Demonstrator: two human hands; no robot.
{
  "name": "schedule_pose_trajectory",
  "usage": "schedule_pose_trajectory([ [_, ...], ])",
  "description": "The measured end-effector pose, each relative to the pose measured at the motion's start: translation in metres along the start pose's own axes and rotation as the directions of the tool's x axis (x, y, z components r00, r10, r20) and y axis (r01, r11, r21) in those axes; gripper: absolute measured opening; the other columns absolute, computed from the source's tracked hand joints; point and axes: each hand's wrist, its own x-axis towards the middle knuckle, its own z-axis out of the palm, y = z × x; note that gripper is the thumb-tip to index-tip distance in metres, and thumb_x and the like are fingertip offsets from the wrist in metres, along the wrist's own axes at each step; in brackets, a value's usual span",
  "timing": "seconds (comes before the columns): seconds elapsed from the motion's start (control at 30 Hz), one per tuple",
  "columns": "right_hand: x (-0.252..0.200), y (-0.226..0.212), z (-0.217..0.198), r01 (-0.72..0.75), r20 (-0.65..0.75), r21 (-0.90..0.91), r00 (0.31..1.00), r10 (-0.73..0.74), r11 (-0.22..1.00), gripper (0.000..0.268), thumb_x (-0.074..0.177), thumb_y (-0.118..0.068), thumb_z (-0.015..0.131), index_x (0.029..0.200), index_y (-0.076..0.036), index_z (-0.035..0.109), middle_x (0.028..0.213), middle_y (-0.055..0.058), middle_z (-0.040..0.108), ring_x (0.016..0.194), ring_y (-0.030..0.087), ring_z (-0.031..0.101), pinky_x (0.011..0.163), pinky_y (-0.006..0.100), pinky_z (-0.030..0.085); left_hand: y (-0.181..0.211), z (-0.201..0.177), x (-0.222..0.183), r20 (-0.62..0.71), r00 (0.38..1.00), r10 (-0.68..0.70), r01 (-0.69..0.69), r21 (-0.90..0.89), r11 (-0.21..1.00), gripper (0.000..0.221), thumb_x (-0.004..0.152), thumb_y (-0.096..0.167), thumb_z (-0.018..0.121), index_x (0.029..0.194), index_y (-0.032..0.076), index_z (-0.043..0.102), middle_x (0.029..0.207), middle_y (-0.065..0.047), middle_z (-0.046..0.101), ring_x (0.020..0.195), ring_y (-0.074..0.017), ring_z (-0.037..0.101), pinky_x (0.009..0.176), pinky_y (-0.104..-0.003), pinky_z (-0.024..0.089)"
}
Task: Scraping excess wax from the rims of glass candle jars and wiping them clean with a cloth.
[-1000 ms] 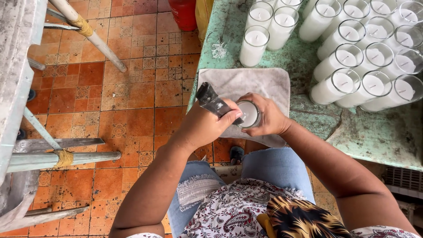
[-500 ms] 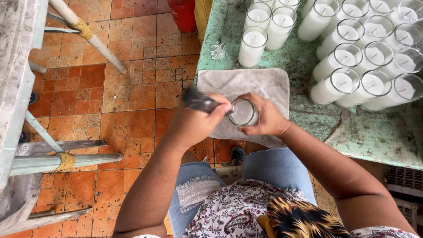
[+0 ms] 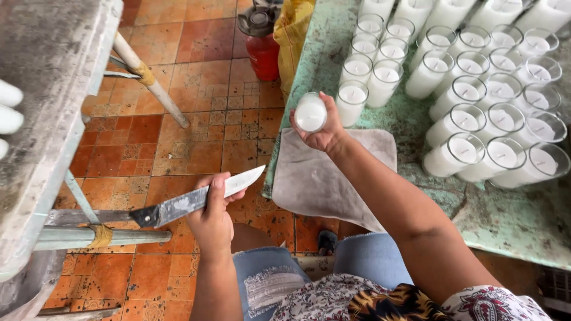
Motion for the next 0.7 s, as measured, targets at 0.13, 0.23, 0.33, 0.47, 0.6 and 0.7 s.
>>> schedule_pose_trajectory([
  [0.13,-0.008,0.001,0.012,0.001,-0.023,-0.064,1.0,-0.002,0.998,0.043,0.076,-0.038,0.076,0.085,0.003,0.069,0.084,0.031,0.072,0.079,0.046,0.074,0.076,0.054,0.065,0.002,-0.011,0.0,-0.056,0.998,-0.001,0.002,0.022,1.0,0.022,0.103,0.015,0.06,0.105,-0.006,0.069,0.09,-0.025,0.072,0.08,-0.0342,0.076,0.068,-0.037,0.067],
  [0.23,-0.043,0.007,0.008,0.035,0.024,-0.182,0.999,-0.031,0.983,0.046,0.074,-0.044,0.078,0.087,-0.001,0.071,0.089,0.031,0.072,0.081,0.047,0.075,0.072,0.057,0.066,-0.002,-0.014,0.001,-0.082,0.996,-0.023,0.025,0.018,1.0,0.024,0.103,0.018,0.061,0.108,-0.004,0.07,0.089,-0.027,0.072,0.082,-0.0362,0.076,0.07,-0.039,0.068],
  [0.33,-0.078,0.016,-0.015,0.299,0.182,-0.528,0.954,-0.238,0.795,0.057,0.077,-0.042,0.077,0.119,-0.005,0.064,0.11,0.019,0.07,0.097,0.035,0.071,0.087,0.055,0.061,-0.009,-0.011,0.002,-0.089,0.996,-0.029,0.033,0.049,0.998,0.025,0.105,0.019,0.059,0.111,-0.003,0.068,0.092,-0.026,0.072,0.083,-0.0333,0.076,0.074,-0.038,0.067],
  [0.47,-0.09,0.018,-0.071,0.69,0.502,-0.673,0.691,-0.519,0.267,0.084,0.058,-0.008,0.096,0.13,-0.005,0.055,0.117,0.012,0.064,0.114,0.025,0.063,0.105,0.04,0.05,-0.023,-0.004,0.001,-0.074,0.996,-0.045,0.05,0.066,0.997,0.026,0.106,0.019,0.057,0.115,-0.003,0.067,0.091,-0.025,0.073,0.083,-0.031,0.077,0.076,-0.038,0.067],
  [0.6,-0.115,0.028,-0.089,0.764,0.647,-0.645,0.551,-0.528,0.008,0.093,0.053,-0.011,0.102,0.13,-0.002,0.049,0.12,0.018,0.065,0.12,0.027,0.062,0.111,0.043,0.043,-0.044,0.002,-0.003,-0.018,0.997,-0.081,0.083,0.088,0.993,0.027,0.107,0.02,0.056,0.119,-0.003,0.066,0.092,-0.025,0.074,0.086,-0.0287,0.077,0.077,-0.034,0.067],
  [0.7,-0.118,0.036,-0.101,0.773,0.7,-0.622,0.476,-0.532,-0.126,0.09,0.054,-0.017,0.103,0.126,-0.003,0.052,0.119,0.019,0.07,0.118,0.031,0.066,0.108,0.044,0.046,-0.039,0.011,-0.012,0.026,0.994,-0.102,0.096,0.173,0.98,0.028,0.107,0.02,0.055,0.119,-0.003,0.065,0.092,-0.026,0.074,0.087,-0.0282,0.077,0.078,-0.034,0.066],
])
